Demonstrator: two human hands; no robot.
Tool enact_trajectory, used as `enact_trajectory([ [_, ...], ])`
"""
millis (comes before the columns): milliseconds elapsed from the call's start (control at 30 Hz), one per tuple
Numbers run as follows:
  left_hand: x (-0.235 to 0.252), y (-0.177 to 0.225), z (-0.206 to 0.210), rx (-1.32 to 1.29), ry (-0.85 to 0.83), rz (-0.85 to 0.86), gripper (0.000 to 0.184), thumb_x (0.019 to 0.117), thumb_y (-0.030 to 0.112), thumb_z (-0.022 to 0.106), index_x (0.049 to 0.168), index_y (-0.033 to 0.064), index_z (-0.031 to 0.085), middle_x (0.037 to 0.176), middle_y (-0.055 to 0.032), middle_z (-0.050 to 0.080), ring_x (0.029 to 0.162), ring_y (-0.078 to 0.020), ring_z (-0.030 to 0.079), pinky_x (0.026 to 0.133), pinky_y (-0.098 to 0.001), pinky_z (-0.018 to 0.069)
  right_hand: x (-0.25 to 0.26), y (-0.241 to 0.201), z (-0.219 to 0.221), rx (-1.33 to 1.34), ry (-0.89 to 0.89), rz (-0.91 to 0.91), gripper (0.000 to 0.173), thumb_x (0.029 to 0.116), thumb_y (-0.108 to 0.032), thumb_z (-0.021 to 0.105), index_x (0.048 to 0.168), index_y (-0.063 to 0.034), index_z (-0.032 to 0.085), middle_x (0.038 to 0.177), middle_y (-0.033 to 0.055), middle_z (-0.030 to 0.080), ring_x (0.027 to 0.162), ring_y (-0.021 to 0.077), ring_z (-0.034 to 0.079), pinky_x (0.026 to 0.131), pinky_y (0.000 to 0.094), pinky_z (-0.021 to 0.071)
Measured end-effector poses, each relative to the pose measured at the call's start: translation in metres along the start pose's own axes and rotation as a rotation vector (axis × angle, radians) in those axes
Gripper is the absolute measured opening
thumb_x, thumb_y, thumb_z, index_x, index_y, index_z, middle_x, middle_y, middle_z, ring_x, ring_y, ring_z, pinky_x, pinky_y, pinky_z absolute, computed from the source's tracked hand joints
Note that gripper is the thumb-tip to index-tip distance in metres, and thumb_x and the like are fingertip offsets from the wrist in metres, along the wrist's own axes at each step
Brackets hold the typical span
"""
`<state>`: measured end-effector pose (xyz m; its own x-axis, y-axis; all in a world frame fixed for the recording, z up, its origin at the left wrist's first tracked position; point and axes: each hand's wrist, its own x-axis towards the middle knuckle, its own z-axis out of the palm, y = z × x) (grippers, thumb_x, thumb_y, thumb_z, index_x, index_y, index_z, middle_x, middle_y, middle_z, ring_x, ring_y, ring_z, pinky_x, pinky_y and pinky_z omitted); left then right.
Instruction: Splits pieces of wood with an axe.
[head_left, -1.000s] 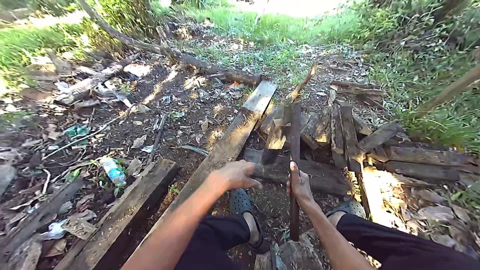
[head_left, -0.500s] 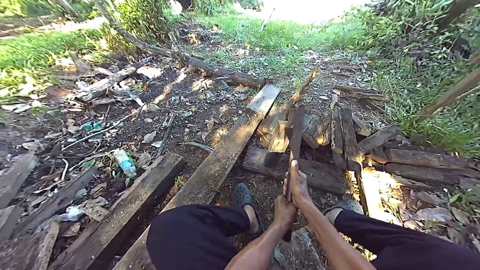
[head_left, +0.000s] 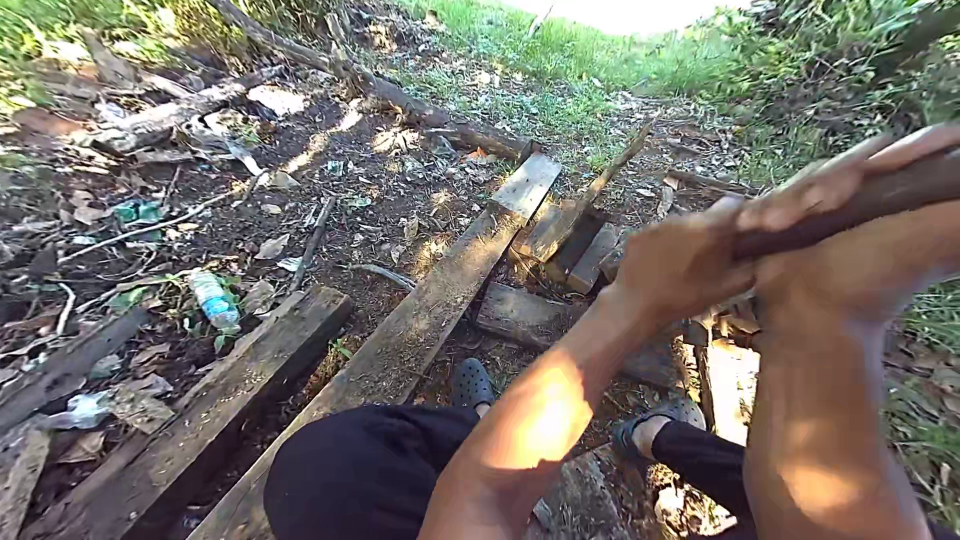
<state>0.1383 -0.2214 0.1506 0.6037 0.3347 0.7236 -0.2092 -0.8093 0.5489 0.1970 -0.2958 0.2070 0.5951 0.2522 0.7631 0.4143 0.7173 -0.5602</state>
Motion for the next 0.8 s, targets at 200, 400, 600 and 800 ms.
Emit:
enact_trajectory([
  [200, -0.088, -0.053, 0.048, -0.083, -0.050, -0.320, 0.036, 0.0901, 0.032, 0.075, 0.118, 0.0105, 0.068, 0.087, -0.0067, 0.071, 0.075, -0.0223, 0.069, 0.061, -0.0477, 0.0580, -0.086, 0.054, -0.030, -0.163, -0.070, 0.388, 0.059, 0.1075, -0.062, 0.022, 0.098, -0.0125, 0.053, 0.063, 0.0016, 0.056, 0.048, 0.0146, 0.056, 0.045, 0.0331, 0.0518],
  [400, -0.281, -0.093, 0.112, -0.133, -0.127, -1.335, 0.041, 0.0854, 0.045, 0.072, 0.083, 0.0049, 0.068, 0.074, -0.0110, 0.067, 0.072, -0.0291, 0.069, 0.066, -0.0549, 0.0556, -0.252, 0.160, -0.050, -0.489, -0.025, 1.192, 0.073, 0.1054, -0.066, 0.025, 0.077, -0.0051, 0.054, 0.050, 0.0048, 0.051, 0.036, 0.0183, 0.051, 0.037, 0.0374, 0.0499],
  [600, -0.276, -0.073, 0.115, -0.194, 0.012, -1.258, 0.035, 0.0869, 0.042, 0.071, 0.073, 0.0109, 0.064, 0.062, -0.0031, 0.060, 0.060, -0.0208, 0.063, 0.058, -0.0472, 0.0528, -0.244, 0.146, -0.053, -0.436, -0.064, 1.179, 0.073, 0.1035, -0.069, 0.030, 0.079, -0.0048, 0.056, 0.051, 0.0050, 0.050, 0.037, 0.0182, 0.051, 0.037, 0.0362, 0.0505],
  [800, -0.239, -0.042, 0.095, -0.315, 0.025, -0.987, 0.025, 0.0873, 0.034, 0.073, 0.089, 0.0090, 0.070, 0.070, -0.0033, 0.066, 0.065, -0.0177, 0.067, 0.063, -0.0442, 0.0568, -0.199, 0.094, -0.042, -0.379, -0.043, 0.968, 0.079, 0.0990, -0.077, 0.025, 0.083, -0.0058, 0.057, 0.051, 0.0025, 0.052, 0.038, 0.0171, 0.052, 0.038, 0.0369, 0.0512],
])
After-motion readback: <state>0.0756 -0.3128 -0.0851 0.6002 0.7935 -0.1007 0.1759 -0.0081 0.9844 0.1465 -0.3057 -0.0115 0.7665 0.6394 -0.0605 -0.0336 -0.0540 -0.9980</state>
